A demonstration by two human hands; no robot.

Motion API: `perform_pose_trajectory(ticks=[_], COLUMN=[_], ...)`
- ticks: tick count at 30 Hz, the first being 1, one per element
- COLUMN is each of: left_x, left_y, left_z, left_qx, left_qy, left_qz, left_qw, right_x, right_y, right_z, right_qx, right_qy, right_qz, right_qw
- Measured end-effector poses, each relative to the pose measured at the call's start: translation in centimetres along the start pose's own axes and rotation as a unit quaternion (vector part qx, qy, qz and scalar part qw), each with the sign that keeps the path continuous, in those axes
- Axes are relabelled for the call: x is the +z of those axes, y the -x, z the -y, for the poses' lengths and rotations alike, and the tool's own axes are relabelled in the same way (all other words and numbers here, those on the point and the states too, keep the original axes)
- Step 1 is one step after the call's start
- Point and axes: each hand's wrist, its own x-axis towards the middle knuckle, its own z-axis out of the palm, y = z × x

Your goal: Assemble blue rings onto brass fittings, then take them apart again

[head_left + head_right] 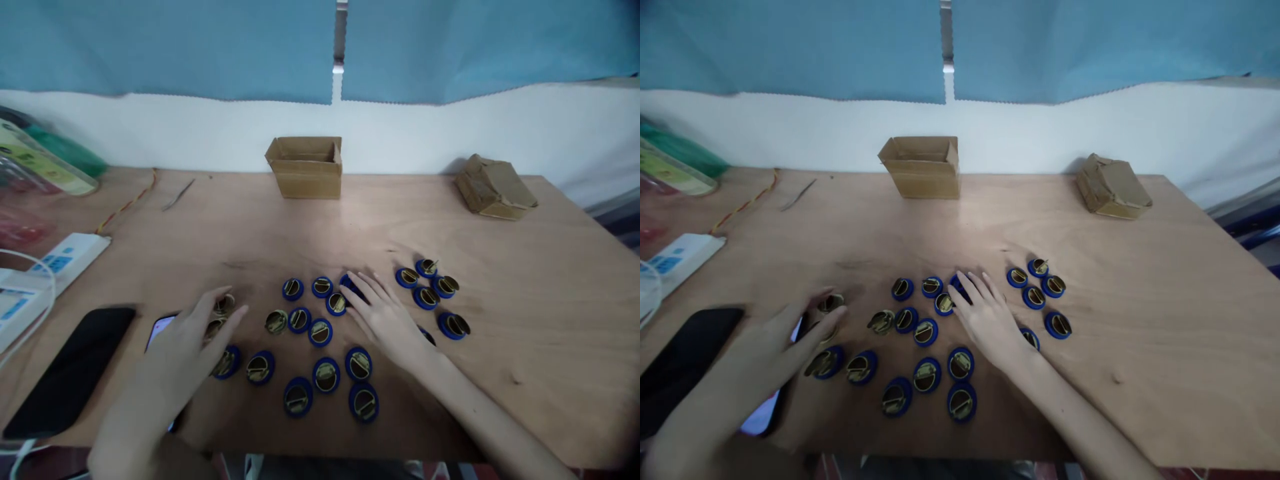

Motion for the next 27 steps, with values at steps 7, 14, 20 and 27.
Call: perform_pose_trajectory(ticks=[7, 14, 20, 27], left_x=[3.2, 4.3, 3.7, 2.3], left_y=[1.9, 0.3, -0.3, -0.7], left_z=[-1.3, -1.6, -3.2, -3.6], left_qx=[0.022, 0.054, 0.041, 0.017], left_qy=[0.003, -0.019, 0.003, 0.013], left_qz=[0.065, 0.097, 0.104, 0.077], left_qw=[0.998, 0.994, 0.994, 0.997], right_x=[0.6, 0.8, 0.6, -0.9], right_y=[0.3, 0.2, 0.1, 0.0], right_z=[-0.9, -0.5, -0.3, 0.2], right_qx=[0.021, 0.078, 0.102, 0.126], right_qy=[-0.038, -0.094, -0.118, -0.156], right_qz=[-0.046, -0.049, -0.049, -0.102], right_qw=[0.998, 0.991, 0.987, 0.974])
